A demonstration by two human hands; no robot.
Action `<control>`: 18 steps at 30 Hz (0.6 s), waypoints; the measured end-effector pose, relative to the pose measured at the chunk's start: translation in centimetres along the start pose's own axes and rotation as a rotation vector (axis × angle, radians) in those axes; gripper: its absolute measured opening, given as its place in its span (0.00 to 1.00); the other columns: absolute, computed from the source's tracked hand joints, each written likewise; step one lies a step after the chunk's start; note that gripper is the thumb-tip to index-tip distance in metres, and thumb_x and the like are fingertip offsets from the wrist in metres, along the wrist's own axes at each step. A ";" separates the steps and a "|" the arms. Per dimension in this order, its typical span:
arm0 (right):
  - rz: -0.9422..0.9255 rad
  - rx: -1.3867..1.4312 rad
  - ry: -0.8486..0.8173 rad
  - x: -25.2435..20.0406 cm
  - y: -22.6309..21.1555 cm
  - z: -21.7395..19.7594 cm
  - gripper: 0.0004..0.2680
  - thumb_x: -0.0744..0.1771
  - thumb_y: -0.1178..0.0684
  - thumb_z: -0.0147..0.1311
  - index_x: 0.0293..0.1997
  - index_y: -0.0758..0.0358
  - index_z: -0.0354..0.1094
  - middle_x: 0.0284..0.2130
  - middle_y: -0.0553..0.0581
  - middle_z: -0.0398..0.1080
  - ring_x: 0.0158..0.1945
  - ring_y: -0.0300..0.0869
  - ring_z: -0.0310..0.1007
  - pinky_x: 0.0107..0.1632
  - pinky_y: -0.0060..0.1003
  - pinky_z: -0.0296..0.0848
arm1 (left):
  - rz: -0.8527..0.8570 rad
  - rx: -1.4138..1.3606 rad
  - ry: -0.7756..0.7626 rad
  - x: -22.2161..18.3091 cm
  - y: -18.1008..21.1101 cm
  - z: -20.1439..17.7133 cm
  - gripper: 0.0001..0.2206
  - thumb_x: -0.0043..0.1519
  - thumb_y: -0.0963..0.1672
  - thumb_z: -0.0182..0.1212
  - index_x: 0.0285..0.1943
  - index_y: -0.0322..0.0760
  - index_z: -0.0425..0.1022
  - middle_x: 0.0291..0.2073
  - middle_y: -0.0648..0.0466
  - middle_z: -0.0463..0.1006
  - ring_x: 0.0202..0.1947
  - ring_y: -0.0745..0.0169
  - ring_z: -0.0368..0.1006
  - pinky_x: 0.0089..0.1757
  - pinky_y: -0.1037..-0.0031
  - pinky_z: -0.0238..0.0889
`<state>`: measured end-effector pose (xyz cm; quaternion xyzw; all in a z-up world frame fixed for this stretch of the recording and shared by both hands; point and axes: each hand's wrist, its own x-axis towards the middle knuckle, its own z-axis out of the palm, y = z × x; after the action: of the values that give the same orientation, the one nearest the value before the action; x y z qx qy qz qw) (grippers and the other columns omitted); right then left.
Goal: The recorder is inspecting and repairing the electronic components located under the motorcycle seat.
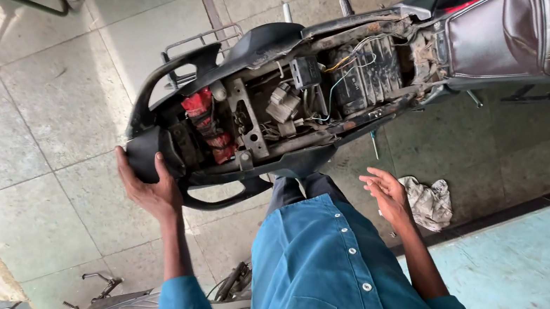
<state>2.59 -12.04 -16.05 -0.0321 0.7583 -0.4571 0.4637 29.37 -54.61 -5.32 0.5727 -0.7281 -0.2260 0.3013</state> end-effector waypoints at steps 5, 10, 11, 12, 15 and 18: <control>-0.020 0.011 0.006 0.6 -0.1 0.0 0.17 0.70 0.50 0.51 0.67 0.63 0.62 0.54 0.60 0.76 0.52 0.44 0.75 0.54 0.38 0.71 | -0.046 -0.055 0.053 -0.2 0.5 0.4 0.29 0.63 0.38 0.65 0.75 0.30 0.62 0.68 0.35 0.70 0.68 0.36 0.68 0.64 0.57 0.64; -0.102 -0.025 0.050 0.5 -1.2 0.2 0.13 0.70 0.54 0.49 0.61 0.65 0.68 0.51 0.59 0.78 0.47 0.40 0.79 0.49 0.32 0.72 | -0.051 -0.077 0.094 -0.5 0.3 0.6 0.27 0.66 0.38 0.63 0.75 0.29 0.63 0.69 0.36 0.70 0.69 0.39 0.68 0.64 0.58 0.64; -0.101 -0.023 0.053 0.0 -1.3 0.1 0.13 0.70 0.54 0.49 0.61 0.65 0.68 0.51 0.59 0.78 0.47 0.40 0.79 0.49 0.32 0.72 | -0.049 -0.078 0.091 -0.7 0.2 0.6 0.27 0.66 0.38 0.63 0.75 0.29 0.63 0.69 0.36 0.70 0.69 0.39 0.68 0.64 0.58 0.64; -0.128 -0.052 0.104 -0.5 -1.5 0.0 0.11 0.70 0.56 0.50 0.57 0.66 0.72 0.48 0.59 0.79 0.43 0.39 0.80 0.46 0.31 0.72 | -0.044 -0.082 0.096 -0.9 0.1 0.6 0.27 0.66 0.38 0.63 0.75 0.29 0.62 0.69 0.36 0.70 0.69 0.39 0.68 0.65 0.58 0.64; -0.135 -0.078 0.234 -1.9 -2.0 0.2 0.09 0.69 0.60 0.50 0.51 0.68 0.76 0.44 0.58 0.81 0.36 0.39 0.80 0.39 0.29 0.73 | -0.005 -0.083 0.108 -0.9 -1.0 0.8 0.26 0.67 0.38 0.62 0.75 0.27 0.62 0.69 0.35 0.69 0.70 0.39 0.67 0.66 0.59 0.62; -0.084 -0.058 0.368 -2.9 0.3 -1.0 0.08 0.68 0.62 0.52 0.48 0.70 0.77 0.41 0.59 0.81 0.33 0.39 0.79 0.35 0.29 0.74 | 0.063 -0.084 0.110 -1.0 -1.2 0.9 0.26 0.67 0.38 0.62 0.75 0.24 0.61 0.70 0.33 0.68 0.71 0.38 0.66 0.67 0.58 0.59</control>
<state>3.62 -9.83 -14.20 0.0072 0.8412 -0.4521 0.2967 29.75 -53.98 -6.92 0.5480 -0.7180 -0.2150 0.3715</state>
